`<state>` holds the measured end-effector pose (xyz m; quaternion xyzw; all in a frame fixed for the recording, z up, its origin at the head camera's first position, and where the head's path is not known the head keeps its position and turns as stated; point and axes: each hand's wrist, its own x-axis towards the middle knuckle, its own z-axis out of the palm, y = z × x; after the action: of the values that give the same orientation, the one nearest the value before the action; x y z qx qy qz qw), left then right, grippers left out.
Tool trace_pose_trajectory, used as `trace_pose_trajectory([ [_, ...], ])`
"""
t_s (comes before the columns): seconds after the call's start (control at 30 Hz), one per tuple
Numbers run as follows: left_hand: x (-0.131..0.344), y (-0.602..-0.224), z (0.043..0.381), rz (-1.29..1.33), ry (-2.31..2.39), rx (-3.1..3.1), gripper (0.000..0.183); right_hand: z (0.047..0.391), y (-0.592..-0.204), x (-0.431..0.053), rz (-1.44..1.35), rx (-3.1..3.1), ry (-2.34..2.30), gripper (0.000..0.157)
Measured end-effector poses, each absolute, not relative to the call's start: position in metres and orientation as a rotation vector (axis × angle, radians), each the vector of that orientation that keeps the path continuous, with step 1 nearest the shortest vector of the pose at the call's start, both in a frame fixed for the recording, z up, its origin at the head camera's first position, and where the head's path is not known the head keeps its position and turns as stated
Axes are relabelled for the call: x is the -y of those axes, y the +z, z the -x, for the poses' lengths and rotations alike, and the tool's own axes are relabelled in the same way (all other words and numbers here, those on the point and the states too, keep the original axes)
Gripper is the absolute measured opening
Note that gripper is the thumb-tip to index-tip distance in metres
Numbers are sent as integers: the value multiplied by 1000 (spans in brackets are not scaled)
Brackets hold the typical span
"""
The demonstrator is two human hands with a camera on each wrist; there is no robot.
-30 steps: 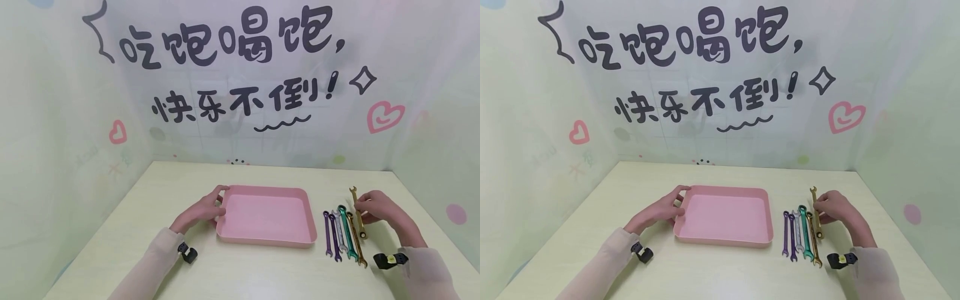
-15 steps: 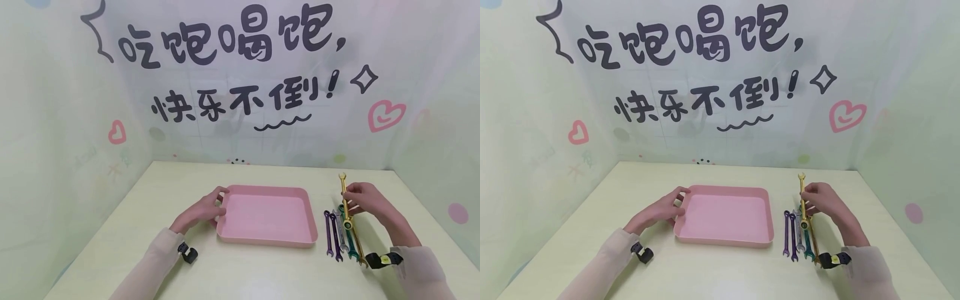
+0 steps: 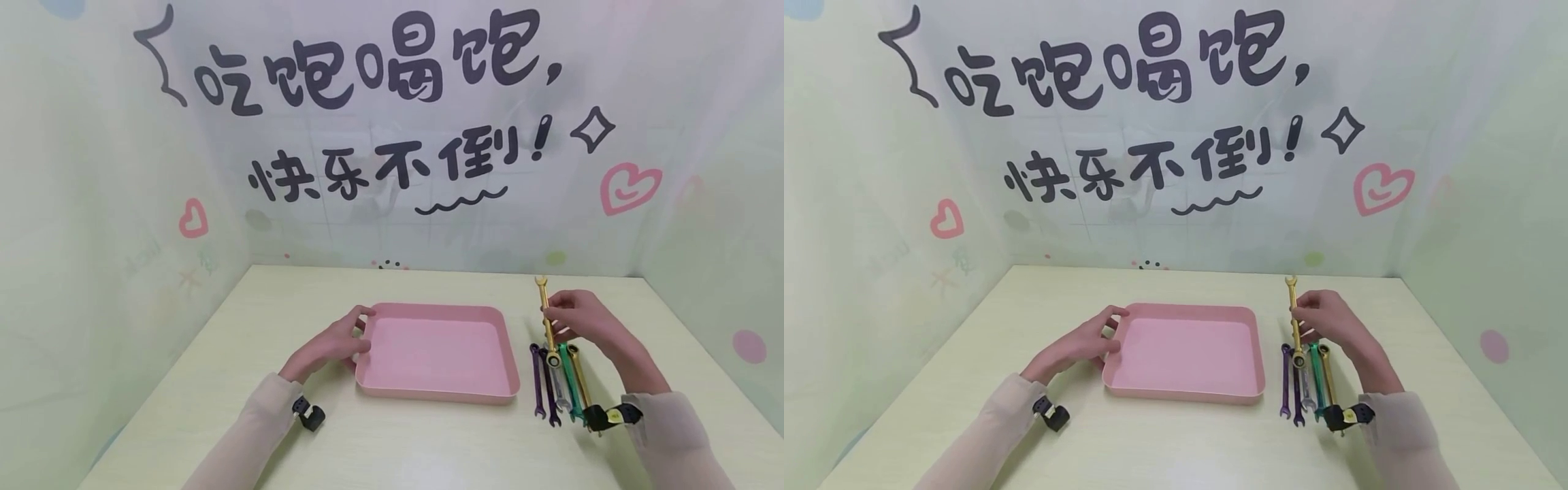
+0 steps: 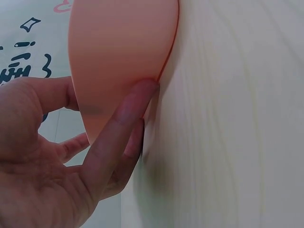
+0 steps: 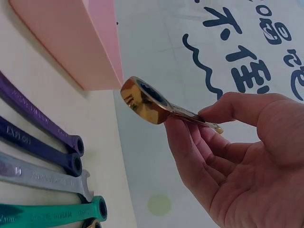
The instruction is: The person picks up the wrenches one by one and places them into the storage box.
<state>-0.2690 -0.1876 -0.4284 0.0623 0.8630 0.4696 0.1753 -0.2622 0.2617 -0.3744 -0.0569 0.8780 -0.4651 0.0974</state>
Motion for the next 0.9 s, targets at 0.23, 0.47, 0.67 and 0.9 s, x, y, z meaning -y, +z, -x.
trace_pose_trajectory([
  [0.23, 189, -430, 270, -180, 1326, -2447, 72, 262, -374, -250, 207, -2583, -1413, 36],
  [0.47, 188, -432, 272, -175, 1321, -2455, 73, 265, -373, -239, 246, -2544, -1455, 36],
  [0.67, 187, -432, 274, -167, 1311, -2470, 71, 268, -371, -229, 289, -2556, -1455, 34],
  [0.9, 186, -432, 271, -159, 1324, -2470, 70, 269, -373, -220, 304, -2548, -1426, 34],
])
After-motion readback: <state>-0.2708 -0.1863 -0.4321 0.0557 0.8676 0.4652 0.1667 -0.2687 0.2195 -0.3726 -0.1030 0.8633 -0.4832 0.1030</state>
